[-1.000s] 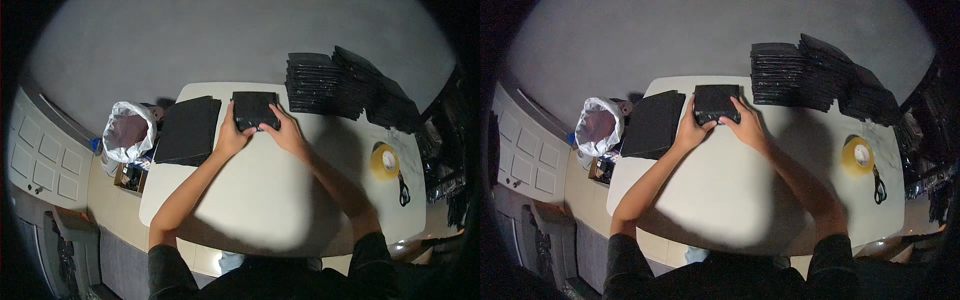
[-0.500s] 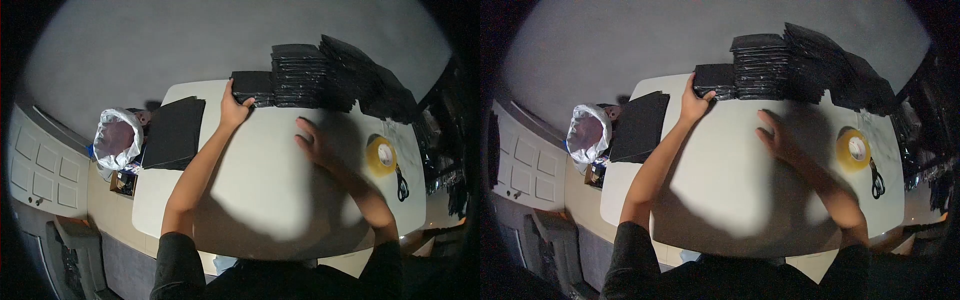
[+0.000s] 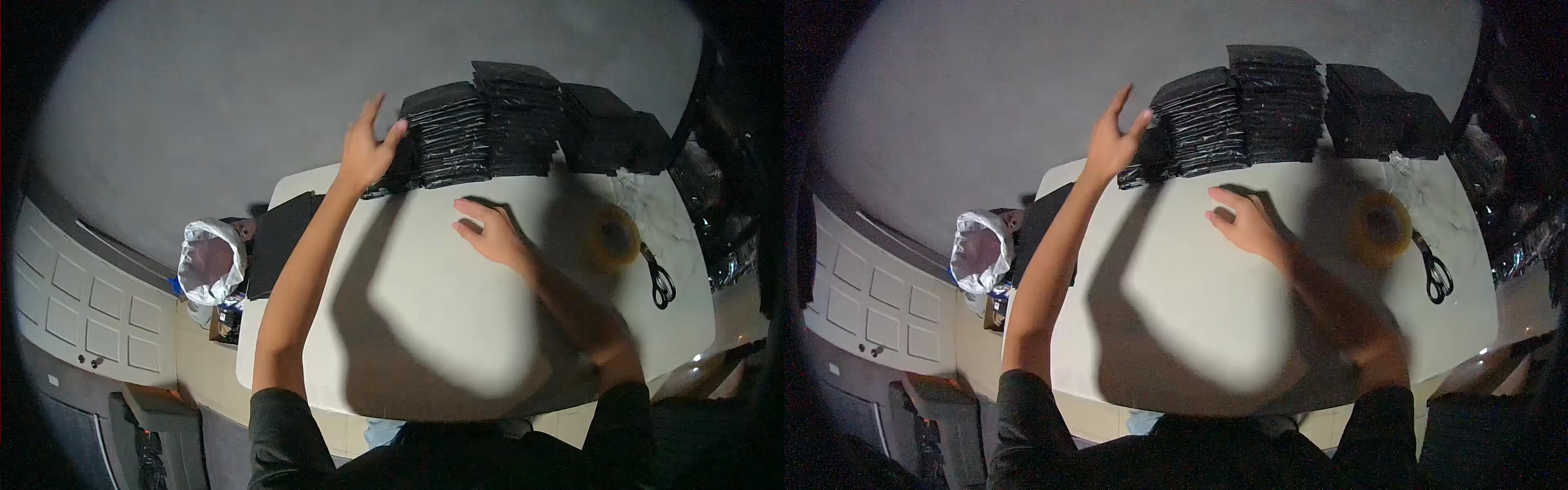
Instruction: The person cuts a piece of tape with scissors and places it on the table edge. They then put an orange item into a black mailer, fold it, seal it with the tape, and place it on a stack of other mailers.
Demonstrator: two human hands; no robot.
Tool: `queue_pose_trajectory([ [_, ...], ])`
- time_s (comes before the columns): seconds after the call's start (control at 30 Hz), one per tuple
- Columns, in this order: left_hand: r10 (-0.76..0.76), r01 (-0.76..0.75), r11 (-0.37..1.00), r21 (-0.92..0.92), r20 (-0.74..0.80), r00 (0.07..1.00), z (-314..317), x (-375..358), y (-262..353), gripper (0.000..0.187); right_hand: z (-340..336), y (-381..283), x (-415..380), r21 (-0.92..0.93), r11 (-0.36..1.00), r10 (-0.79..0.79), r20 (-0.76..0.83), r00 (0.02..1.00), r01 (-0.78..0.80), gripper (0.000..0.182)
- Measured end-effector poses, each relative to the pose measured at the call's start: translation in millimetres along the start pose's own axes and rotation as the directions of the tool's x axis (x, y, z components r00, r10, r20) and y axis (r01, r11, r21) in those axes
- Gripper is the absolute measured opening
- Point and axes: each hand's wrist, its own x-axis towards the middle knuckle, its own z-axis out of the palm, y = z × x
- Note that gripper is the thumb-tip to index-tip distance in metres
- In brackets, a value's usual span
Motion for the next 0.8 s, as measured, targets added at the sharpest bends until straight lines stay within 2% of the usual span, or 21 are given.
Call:
queue_pose_trajectory([
  [0.03,0.036,-0.038,0.999,0.029,0.068,0.997,7,15,8,0.067,2,5,1,0.027,1.0,0.01,-0.01,1.0,-0.01,0.038],
  [0.07,0.042,-0.044,0.999,0.028,0.073,0.996,18,25,13,0.067,3,9,-1,0.053,0.998,0.022,-0.017,1.0,-0.022,0.038],
  [0.13,0.262,-0.287,0.88,0.378,0.119,0.958,37,43,16,0.058,-1,11,-1,0.127,0.99,0.062,0.014,0.998,-0.063,0.039],
  [0.17,0.276,-0.301,0.876,0.378,0.119,0.954,40,48,18,0.058,-3,11,2,0.198,0.974,0.097,0.057,0.994,-0.107,0.041],
  [0.2,0.223,-0.287,0.884,0.37,0.205,0.953,44,50,23,0.052,-1,16,2,0.2,0.974,0.101,0.041,0.994,-0.107,0.041],
  [0.23,0.17,-0.274,0.891,0.363,0.293,0.941,50,51,29,0.046,4,22,3,0.293,0.952,0.091,0.021,0.996,-0.093,0.043],
  [0.27,0.182,-0.288,0.889,0.355,0.303,0.935,53,52,32,0.046,7,29,2,0.383,0.92,0.084,0.002,0.996,-0.078,0.045],
  [0.33,0.142,-0.207,0.918,0.338,0.209,0.968,52,52,32,0.033,8,34,3,0.382,0.921,0.077,0.006,0.997,-0.074,0.045],
  [0.37,0.152,-0.219,0.918,0.332,0.217,0.964,50,52,32,0.033,7,35,3,0.376,0.924,0.06,0.022,0.998,-0.064,0.046],
  [0.43,0.052,-0.127,0.941,0.313,0.236,0.97,46,53,33,0.03,3,31,2,0.399,0.909,0.107,0.053,0.993,-0.119,0.045],
  [0.5,0.091,-0.175,0.917,0.358,0.24,0.967,40,46,33,0.036,1,32,6,0.426,0.89,0.138,0.095,0.986,-0.165,0.045],
  [0.57,0.334,-0.36,0.841,0.404,0.135,0.933,35,31,34,0.039,-1,41,10,0.475,0.854,0.184,0.104,0.977,-0.211,0.045],
  [0.6,0.332,-0.359,0.841,0.405,0.138,0.933,30,18,38,0.039,-6,43,10,0.477,0.852,0.185,0.105,0.977,-0.213,0.045],
  [0.63,0.439,-0.453,0.803,0.387,0.131,0.889,24,1,46,0.042,-12,43,10,0.717,0.615,0.278,0.194,0.941,-0.329,0.05],
  [0.67,0.541,-0.544,0.753,0.37,0.12,0.832,19,-17,52,0.046,-16,44,13,0.864,0.3,0.33,0.304,0.894,-0.405,0.057],
  [0.7,0.556,-0.576,0.723,0.381,0.173,0.813,17,-42,52,0.058,-14,50,17,0.864,0.296,0.329,0.307,0.893,-0.407,0.057],
  [0.73,0.574,-0.604,0.708,0.366,0.2,0.794,16,-70,60,0.056,-7,58,21,0.885,0.248,0.456,0.253,0.853,-0.395,0.063],
  [0.77,0.557,-0.632,0.678,0.375,0.3,0.775,16,-100,60,0.052,-3,64,24,0.903,0.205,0.577,0.2,0.792,-0.377,0.069],
  [0.8,0.557,-0.674,0.61,0.416,0.38,0.738,20,-128,60,0.047,-7,71,23,0.827,0.419,0.52,0.119,0.846,-0.374,0.068],
])
